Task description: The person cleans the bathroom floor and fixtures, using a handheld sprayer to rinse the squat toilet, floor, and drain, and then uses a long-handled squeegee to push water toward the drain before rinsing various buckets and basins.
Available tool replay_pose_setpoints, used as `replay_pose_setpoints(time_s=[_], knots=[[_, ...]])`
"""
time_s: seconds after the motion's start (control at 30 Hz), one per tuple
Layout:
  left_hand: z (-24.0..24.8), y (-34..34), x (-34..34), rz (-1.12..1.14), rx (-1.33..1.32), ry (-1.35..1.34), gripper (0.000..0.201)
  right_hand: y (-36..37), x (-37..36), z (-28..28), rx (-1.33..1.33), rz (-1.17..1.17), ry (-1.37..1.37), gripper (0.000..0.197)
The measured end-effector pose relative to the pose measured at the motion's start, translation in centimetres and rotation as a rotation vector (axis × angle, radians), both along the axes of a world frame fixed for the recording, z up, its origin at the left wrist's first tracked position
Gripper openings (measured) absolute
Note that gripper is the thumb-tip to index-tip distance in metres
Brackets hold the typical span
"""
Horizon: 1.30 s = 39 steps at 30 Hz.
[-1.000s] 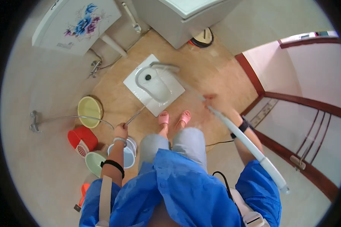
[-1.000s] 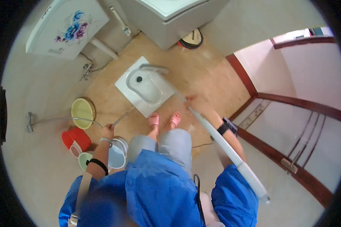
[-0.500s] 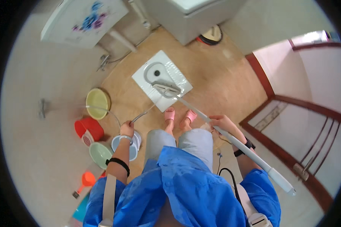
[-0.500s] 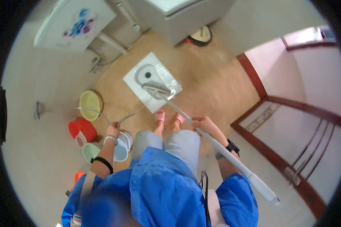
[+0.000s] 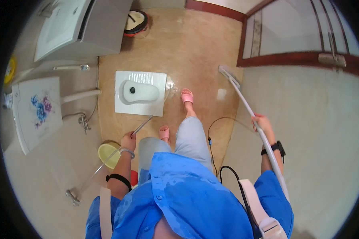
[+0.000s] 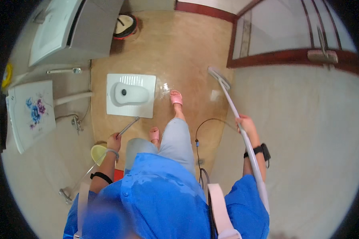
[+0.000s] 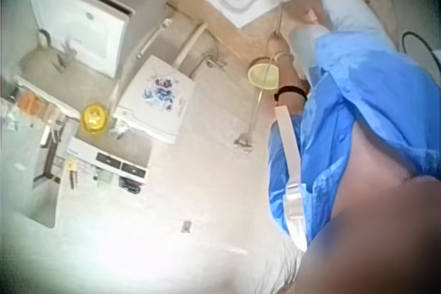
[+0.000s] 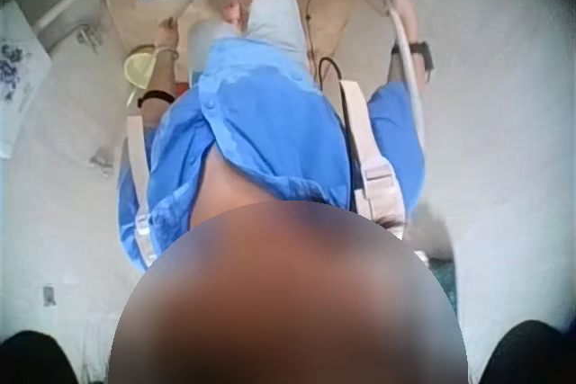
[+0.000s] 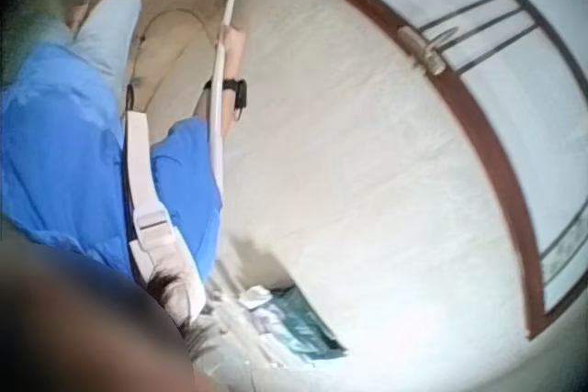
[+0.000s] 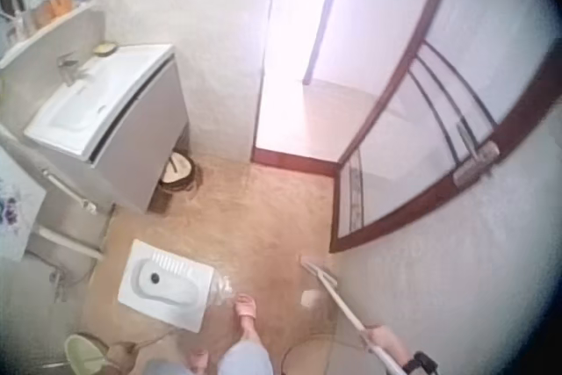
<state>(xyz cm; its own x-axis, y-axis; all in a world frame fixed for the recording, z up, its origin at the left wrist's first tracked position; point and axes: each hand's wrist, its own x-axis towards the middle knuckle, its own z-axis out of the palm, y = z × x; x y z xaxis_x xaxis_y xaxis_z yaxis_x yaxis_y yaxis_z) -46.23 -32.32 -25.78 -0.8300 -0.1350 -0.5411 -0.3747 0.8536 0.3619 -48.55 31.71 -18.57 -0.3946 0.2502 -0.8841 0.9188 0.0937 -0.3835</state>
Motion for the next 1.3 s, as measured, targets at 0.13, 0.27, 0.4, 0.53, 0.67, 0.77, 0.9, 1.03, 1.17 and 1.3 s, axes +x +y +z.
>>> replay_pose_setpoints(time_s=[0.13,0.27,0.4,0.53,0.67,0.77,0.9,1.03,1.17,1.3], knots=[[-1.0,-1.6,1.4,-0.101,0.076,0.023,0.022,-5.2,18.7,-2.5,-0.066,-0.420,-0.080,0.038],[-0.9,-2.5,3.6,-0.193,0.047,-0.055,0.023,-14.8,25.5,1.0,-0.172,-0.606,-0.101,0.036],[0.0,-6.8,6.8,-0.187,0.070,-0.022,0.025,-27.4,27.0,2.0,-0.454,-0.596,-0.097,0.041],[0.5,-9.2,8.1,-0.202,-0.012,-0.038,0.027,-33.4,28.3,1.6,-0.610,-0.614,-0.050,0.042],[1.4,-10.8,9.0,-0.286,-0.179,-0.032,0.026,-32.5,33.7,4.6,-0.678,-0.607,0.032,0.050],[0.9,-11.2,12.1,-0.339,-0.228,-0.037,0.026,-29.7,44.4,6.3,-0.584,-0.730,0.001,0.051],[1.8,-10.1,14.3,-0.391,-0.275,-0.015,0.027,-25.1,56.8,7.5,-0.269,-0.897,-0.080,0.044],[2.6,-6.0,16.2,-0.449,-0.284,0.031,0.027,-19.3,67.6,5.0,-0.120,-1.104,-0.042,0.039],[3.0,-5.6,18.5,-0.431,-0.308,0.053,0.027,-18.0,67.3,1.9,-0.189,-1.054,-0.156,0.034],[4.6,-6.8,21.8,-0.282,-0.311,0.093,0.026,-23.1,60.7,1.7,-0.630,-0.983,-0.021,0.026]])
